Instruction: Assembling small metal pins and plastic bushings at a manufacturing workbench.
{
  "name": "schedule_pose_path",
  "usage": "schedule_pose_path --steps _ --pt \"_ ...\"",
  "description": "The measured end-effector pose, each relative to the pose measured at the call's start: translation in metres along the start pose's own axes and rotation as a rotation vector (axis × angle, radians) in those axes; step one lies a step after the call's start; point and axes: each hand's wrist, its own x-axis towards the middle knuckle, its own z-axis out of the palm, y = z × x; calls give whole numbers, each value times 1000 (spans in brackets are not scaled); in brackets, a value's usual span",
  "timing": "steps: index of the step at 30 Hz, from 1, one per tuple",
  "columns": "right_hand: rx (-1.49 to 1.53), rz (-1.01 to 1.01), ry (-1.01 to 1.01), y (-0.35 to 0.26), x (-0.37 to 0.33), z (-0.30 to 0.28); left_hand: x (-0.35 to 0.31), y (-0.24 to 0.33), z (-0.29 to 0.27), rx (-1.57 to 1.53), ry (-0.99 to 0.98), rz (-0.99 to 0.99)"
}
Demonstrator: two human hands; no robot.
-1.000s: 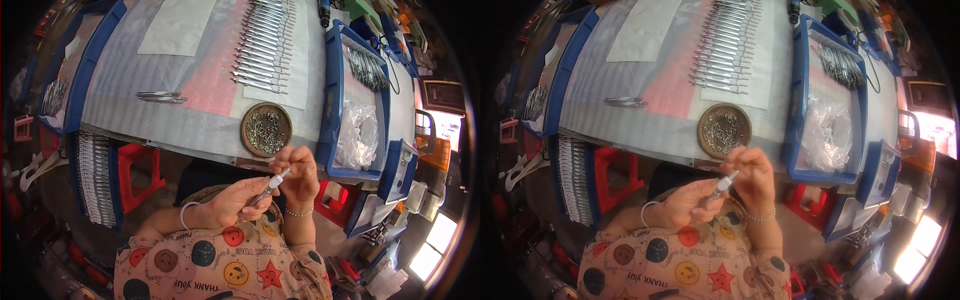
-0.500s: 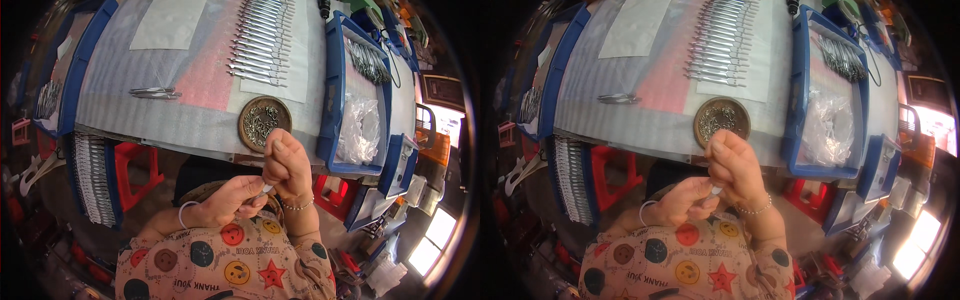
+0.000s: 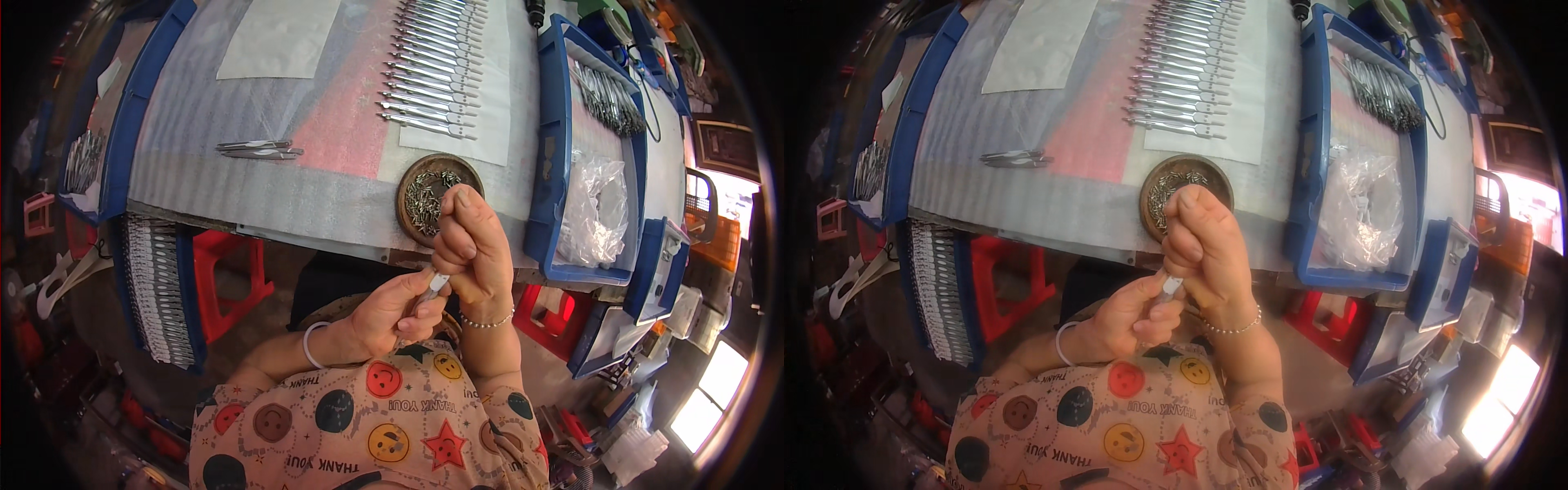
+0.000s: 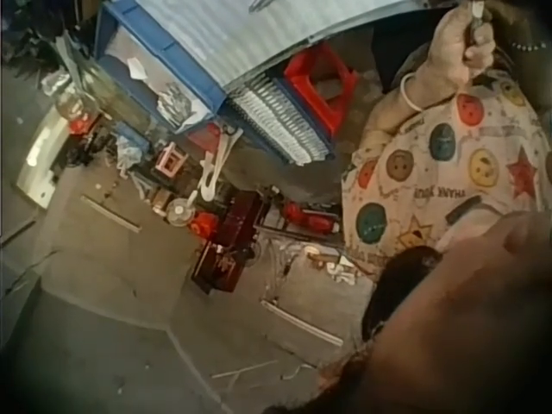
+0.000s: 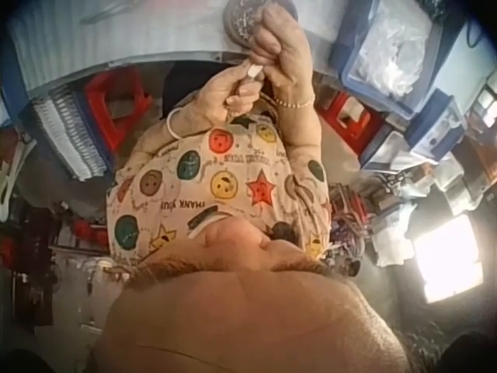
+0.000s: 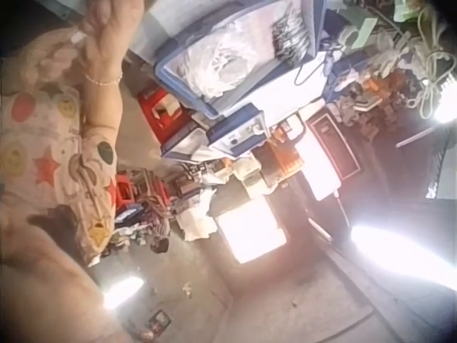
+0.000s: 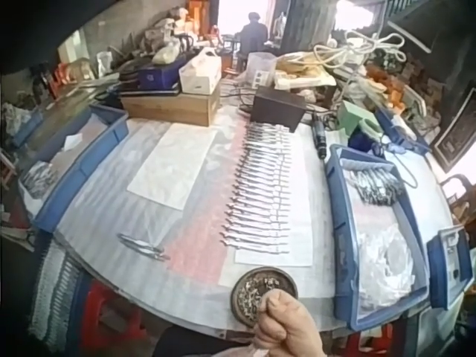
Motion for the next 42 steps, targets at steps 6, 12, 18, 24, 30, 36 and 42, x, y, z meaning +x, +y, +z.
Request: schedule_pose_path --steps 6,12,18,24,30,36,42 --pt "-91 81 6 -4 5 6 -1 3 3 52 0 27" --pt "-92 106 2 -1 7 5 -2 4 0 1 -16 -5" --pt "-48 53 -23 2 9 1 -3 6 7 -29 7 1" --pt "-588 -409 66 -5 19 -19 -12 13 8 31 -19 38" --pt "-1804 -625 55 -12 14 -26 -16 14 5 92 -51 67" --pt "-2066 -655 18 -3 19 -25 -14 11 7 107 -16 28" --pt "-2079 -695 66 -4 19 -26 -14 10 3 50 -33 35"
